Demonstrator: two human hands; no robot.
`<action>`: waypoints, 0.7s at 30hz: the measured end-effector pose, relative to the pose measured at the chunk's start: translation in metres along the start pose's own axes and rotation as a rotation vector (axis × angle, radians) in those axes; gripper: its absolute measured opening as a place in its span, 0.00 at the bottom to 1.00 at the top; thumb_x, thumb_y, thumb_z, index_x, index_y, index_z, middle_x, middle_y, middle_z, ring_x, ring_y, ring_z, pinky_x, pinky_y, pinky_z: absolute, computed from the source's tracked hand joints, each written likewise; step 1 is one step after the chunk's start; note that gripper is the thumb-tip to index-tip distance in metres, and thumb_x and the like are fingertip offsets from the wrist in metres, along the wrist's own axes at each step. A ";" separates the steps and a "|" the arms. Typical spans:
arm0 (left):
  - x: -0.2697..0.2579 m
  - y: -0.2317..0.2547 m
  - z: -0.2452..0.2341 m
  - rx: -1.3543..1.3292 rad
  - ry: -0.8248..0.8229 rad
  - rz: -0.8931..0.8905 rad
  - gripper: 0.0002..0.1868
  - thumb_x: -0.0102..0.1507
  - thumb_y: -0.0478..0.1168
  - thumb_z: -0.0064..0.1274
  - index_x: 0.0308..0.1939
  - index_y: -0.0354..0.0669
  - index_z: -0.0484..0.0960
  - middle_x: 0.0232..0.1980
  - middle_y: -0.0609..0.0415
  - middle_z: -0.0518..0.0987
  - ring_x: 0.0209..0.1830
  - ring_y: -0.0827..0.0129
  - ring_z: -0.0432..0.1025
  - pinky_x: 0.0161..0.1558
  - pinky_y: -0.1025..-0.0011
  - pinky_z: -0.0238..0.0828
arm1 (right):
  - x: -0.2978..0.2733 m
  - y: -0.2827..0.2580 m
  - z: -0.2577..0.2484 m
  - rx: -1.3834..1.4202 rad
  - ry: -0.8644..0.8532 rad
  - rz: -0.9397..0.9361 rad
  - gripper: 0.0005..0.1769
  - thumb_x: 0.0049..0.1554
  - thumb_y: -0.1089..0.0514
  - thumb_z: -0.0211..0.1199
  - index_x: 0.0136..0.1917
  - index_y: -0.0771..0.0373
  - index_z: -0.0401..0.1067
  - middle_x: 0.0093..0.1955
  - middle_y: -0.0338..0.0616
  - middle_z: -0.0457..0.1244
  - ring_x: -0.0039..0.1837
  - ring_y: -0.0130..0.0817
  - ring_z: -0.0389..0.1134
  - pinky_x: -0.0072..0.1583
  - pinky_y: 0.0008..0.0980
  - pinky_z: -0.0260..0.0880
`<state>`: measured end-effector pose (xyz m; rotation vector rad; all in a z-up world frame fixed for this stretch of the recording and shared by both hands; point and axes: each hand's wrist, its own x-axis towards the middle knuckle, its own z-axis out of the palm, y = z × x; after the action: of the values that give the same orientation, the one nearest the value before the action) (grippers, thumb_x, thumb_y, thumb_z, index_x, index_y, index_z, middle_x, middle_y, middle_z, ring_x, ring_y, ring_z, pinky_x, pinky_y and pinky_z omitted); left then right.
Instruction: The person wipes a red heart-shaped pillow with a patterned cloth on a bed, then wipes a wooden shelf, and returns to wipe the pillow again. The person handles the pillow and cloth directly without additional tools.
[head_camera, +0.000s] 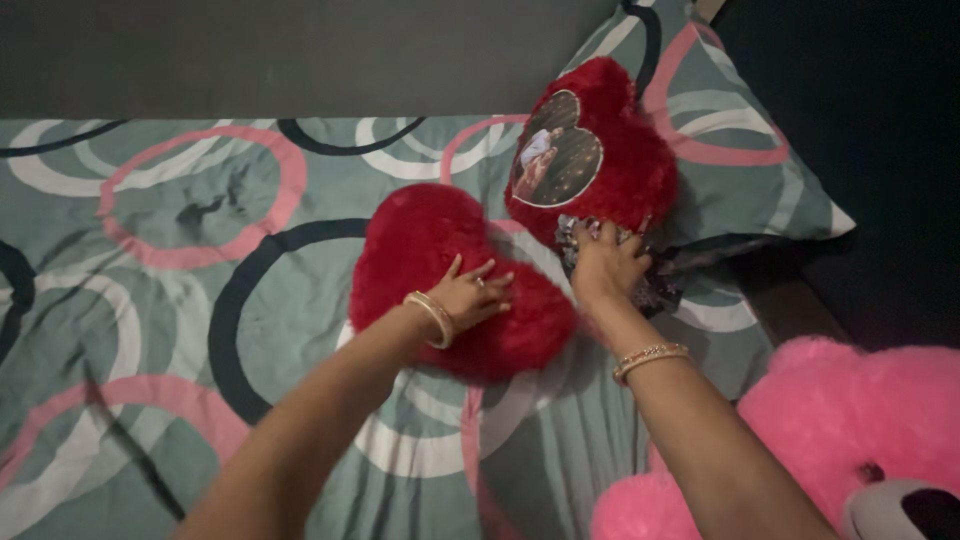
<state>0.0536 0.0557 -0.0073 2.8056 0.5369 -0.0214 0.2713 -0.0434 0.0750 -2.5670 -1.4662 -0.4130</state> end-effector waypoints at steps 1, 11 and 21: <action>-0.008 -0.003 -0.001 -0.004 -0.042 0.044 0.24 0.70 0.59 0.36 0.68 0.66 0.73 0.82 0.66 0.53 0.85 0.57 0.38 0.75 0.31 0.23 | 0.000 -0.003 -0.003 -0.005 -0.017 -0.009 0.23 0.61 0.55 0.55 0.67 0.36 0.71 0.71 0.44 0.57 0.68 0.59 0.56 0.63 0.62 0.58; -0.071 0.016 -0.043 -0.251 -0.260 0.226 0.19 0.67 0.48 0.48 0.60 0.53 0.83 0.69 0.60 0.76 0.82 0.63 0.52 0.78 0.41 0.25 | -0.002 -0.044 -0.021 0.047 -0.002 -0.180 0.33 0.53 0.62 0.62 0.69 0.36 0.69 0.75 0.42 0.54 0.72 0.58 0.52 0.66 0.63 0.56; -0.088 0.004 -0.088 -0.587 -0.129 -0.075 0.14 0.60 0.42 0.54 0.48 0.48 0.89 0.53 0.52 0.87 0.57 0.62 0.80 0.63 0.67 0.72 | -0.011 -0.120 -0.021 0.066 0.085 -0.469 0.38 0.54 0.65 0.61 0.73 0.31 0.66 0.81 0.43 0.48 0.76 0.62 0.48 0.68 0.66 0.55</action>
<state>-0.0302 0.0454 0.0838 2.1969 0.5156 -0.0511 0.1593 0.0031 0.0910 -2.1104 -2.0065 -0.5113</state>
